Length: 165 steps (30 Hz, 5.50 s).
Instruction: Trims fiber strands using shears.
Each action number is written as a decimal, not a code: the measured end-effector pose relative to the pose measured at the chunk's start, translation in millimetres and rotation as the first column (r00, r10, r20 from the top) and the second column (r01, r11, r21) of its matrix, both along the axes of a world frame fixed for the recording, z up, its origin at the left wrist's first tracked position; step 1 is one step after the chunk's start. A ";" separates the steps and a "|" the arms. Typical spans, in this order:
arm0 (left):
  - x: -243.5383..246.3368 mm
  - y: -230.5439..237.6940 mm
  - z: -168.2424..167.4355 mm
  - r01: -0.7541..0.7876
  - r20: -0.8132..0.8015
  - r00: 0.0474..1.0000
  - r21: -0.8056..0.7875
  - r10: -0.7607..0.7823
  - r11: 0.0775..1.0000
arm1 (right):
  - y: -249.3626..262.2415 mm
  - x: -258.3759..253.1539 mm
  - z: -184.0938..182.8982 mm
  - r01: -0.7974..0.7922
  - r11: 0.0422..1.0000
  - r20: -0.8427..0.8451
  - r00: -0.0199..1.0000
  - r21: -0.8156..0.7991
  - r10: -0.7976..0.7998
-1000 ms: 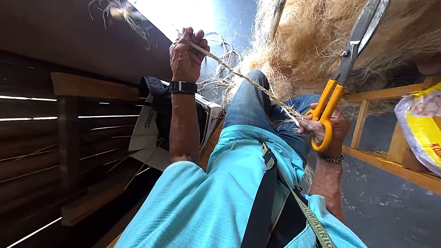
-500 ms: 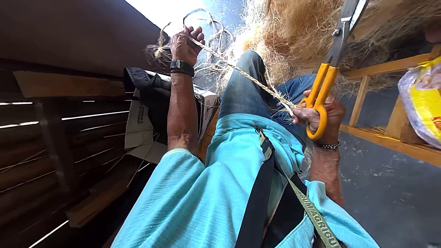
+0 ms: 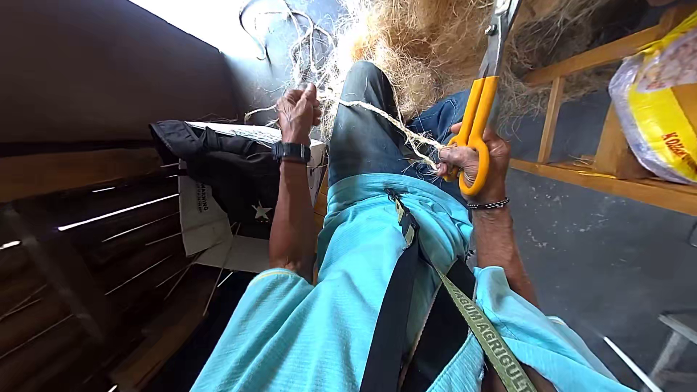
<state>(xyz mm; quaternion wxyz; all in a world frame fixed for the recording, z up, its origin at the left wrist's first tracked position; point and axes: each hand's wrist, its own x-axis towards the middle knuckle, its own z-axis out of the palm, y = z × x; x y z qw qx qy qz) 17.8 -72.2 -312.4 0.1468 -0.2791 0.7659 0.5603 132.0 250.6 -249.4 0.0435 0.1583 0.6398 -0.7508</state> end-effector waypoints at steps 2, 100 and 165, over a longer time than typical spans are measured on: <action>26.7 18.2 22.5 0.149 -0.041 0.989 0.267 -0.143 0.952 | 0.4 -0.6 1.4 0.011 1.000 -0.010 1.000 -0.027 -0.011; 23.7 109.9 46.8 0.105 -0.251 0.923 0.893 0.290 0.438 | 39.0 80.6 -16.0 -0.312 0.569 0.056 0.905 0.761 0.422; 10.7 105.3 56.8 0.230 -0.274 0.956 0.920 0.101 0.318 | 69.2 64.9 14.7 -0.483 0.701 0.128 0.859 0.525 0.496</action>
